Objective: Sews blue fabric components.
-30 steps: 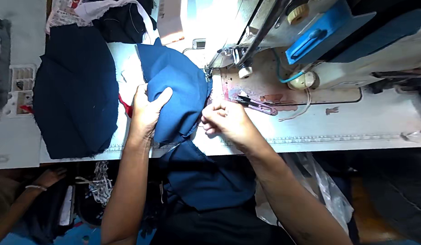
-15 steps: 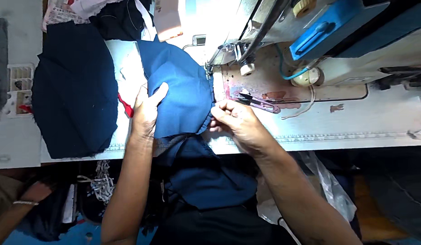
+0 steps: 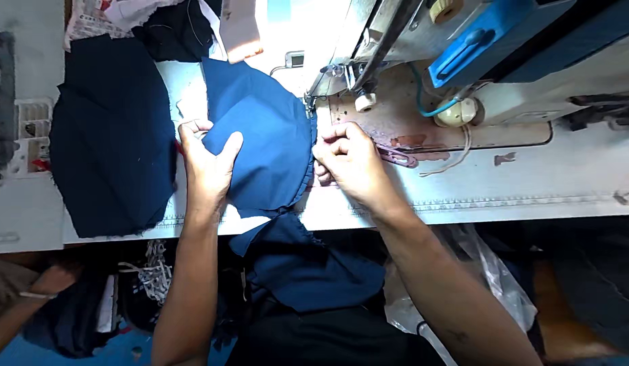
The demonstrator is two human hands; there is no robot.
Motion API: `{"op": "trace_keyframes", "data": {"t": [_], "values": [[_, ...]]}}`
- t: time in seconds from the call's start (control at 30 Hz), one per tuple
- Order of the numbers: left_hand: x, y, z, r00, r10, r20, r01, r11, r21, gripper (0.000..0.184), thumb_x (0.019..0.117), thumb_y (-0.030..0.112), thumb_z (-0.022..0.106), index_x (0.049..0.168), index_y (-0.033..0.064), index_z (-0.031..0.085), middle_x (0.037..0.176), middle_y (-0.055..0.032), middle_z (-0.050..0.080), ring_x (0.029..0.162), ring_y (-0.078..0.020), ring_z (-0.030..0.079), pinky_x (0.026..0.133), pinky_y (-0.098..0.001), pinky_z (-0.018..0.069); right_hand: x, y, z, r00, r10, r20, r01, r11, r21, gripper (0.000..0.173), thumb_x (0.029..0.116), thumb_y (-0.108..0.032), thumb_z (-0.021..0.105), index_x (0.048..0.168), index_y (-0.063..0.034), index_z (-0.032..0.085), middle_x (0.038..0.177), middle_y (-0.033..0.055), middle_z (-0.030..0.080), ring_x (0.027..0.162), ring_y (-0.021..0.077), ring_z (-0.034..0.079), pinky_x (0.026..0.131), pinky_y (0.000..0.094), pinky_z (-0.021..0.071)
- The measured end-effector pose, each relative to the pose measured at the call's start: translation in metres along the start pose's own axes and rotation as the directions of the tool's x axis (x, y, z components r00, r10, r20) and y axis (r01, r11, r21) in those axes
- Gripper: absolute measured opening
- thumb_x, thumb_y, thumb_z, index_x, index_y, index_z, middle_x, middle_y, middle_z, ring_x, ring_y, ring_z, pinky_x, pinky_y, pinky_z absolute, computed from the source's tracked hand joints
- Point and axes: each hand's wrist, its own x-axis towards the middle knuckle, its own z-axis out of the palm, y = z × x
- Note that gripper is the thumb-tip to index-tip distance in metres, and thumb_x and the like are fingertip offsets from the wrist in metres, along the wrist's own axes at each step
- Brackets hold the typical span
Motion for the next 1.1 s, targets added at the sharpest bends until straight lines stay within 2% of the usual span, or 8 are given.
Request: {"op": "trace_keyframes", "data": {"t": [0.17,0.3,0.43,0.57,0.77,0.9,1.0,1.1], "values": [[0.000,-0.001,-0.002,1.000,0.020,0.012,-0.022,0.983,0.182,0.048,0.0942,0.023,0.071,0.131,0.0023,0.048,0.127,-0.0094,0.057,0.118,-0.0090,0.057,0.099,-0.0253,0.0484,-0.018,-0.003,0.000,0.990,-0.132,-0.055,0.100,0.913,-0.397,0.031,0.1027,-0.036,0.063,0.117,-0.0092,0.057,0.076,0.0034,0.066,0.056,0.0151,0.065,0.050,0.0351,0.0563],[0.004,-0.002,-0.002,0.994,0.102,-0.031,-0.085,0.935,0.343,0.042,0.1021,0.027,0.058,0.135,0.0015,0.049,0.136,-0.0111,0.059,0.127,-0.0103,0.055,0.106,-0.0278,0.0450,-0.019,-0.008,0.009,0.978,-0.207,0.015,0.165,0.731,-0.662,0.030,0.1013,-0.039,0.062,0.104,-0.0095,0.064,0.083,0.0096,0.065,0.075,0.0284,0.065,0.062,0.0504,0.0494],[0.008,-0.010,-0.007,0.985,0.170,-0.004,-0.163,0.952,0.259,0.048,0.0989,0.020,0.062,0.138,-0.0017,0.046,0.142,-0.0155,0.054,0.133,-0.0150,0.053,0.109,-0.0289,0.0468,-0.013,-0.006,0.008,0.981,-0.193,0.020,0.171,0.812,-0.557,0.021,0.1037,-0.029,0.058,0.098,-0.0098,0.062,0.087,0.0087,0.063,0.075,0.0233,0.062,0.063,0.0451,0.0491],[0.009,-0.015,-0.006,0.980,0.197,0.011,-0.194,0.951,0.242,0.047,0.0998,0.017,0.059,0.139,-0.0030,0.045,0.146,-0.0173,0.052,0.136,-0.0164,0.050,0.111,-0.0297,0.0444,-0.002,-0.004,0.003,0.998,-0.049,-0.025,0.041,0.969,-0.245,0.017,0.1032,-0.025,0.059,0.101,-0.0082,0.058,0.077,0.0016,0.065,0.060,0.0096,0.067,0.058,0.0291,0.0614],[0.004,-0.010,-0.005,0.992,0.126,-0.013,-0.112,0.923,0.369,0.047,0.1046,0.017,0.049,0.149,0.0037,0.042,0.152,-0.0137,0.049,0.134,-0.0139,0.053,0.109,-0.0302,0.0464,-0.021,-0.003,-0.007,0.987,-0.151,0.045,0.158,0.932,-0.325,0.028,0.1047,-0.017,0.056,0.132,-0.0138,0.058,0.076,0.0051,0.062,0.047,0.0141,0.057,0.041,0.0308,0.0509],[0.003,-0.008,-0.004,0.994,0.048,-0.097,-0.005,0.916,0.400,0.052,0.1019,0.034,0.059,0.144,0.0075,0.043,0.101,-0.0053,0.069,0.081,-0.0071,0.065,0.074,-0.0279,0.0546,-0.028,-0.003,-0.006,0.972,-0.227,0.058,0.219,0.790,-0.573,0.028,0.1052,-0.017,0.054,0.130,-0.0100,0.064,0.088,0.0093,0.068,0.066,0.0206,0.064,0.060,0.0420,0.0540],[0.007,-0.001,-0.012,0.997,-0.071,-0.019,0.072,0.881,0.467,0.076,0.0918,0.056,0.069,0.144,0.0072,0.042,0.122,-0.0143,0.066,0.106,-0.0175,0.066,0.093,-0.0386,0.0541,-0.028,-0.003,-0.002,0.954,-0.290,0.072,0.270,0.732,-0.626,0.029,0.1045,-0.015,0.055,0.129,-0.0070,0.068,0.101,0.0116,0.072,0.075,0.0216,0.067,0.066,0.0425,0.0557],[0.014,-0.003,-0.016,0.993,0.108,0.056,-0.119,0.952,0.283,0.075,0.0830,0.031,0.081,0.141,0.0028,0.044,0.124,-0.0118,0.064,0.105,-0.0138,0.064,0.090,-0.0321,0.0533,-0.024,-0.001,0.001,0.943,-0.324,0.076,0.298,0.719,-0.627,0.030,0.1038,-0.012,0.054,0.129,-0.0060,0.070,0.110,0.0118,0.073,0.084,0.0217,0.069,0.074,0.0411,0.0570]]}}
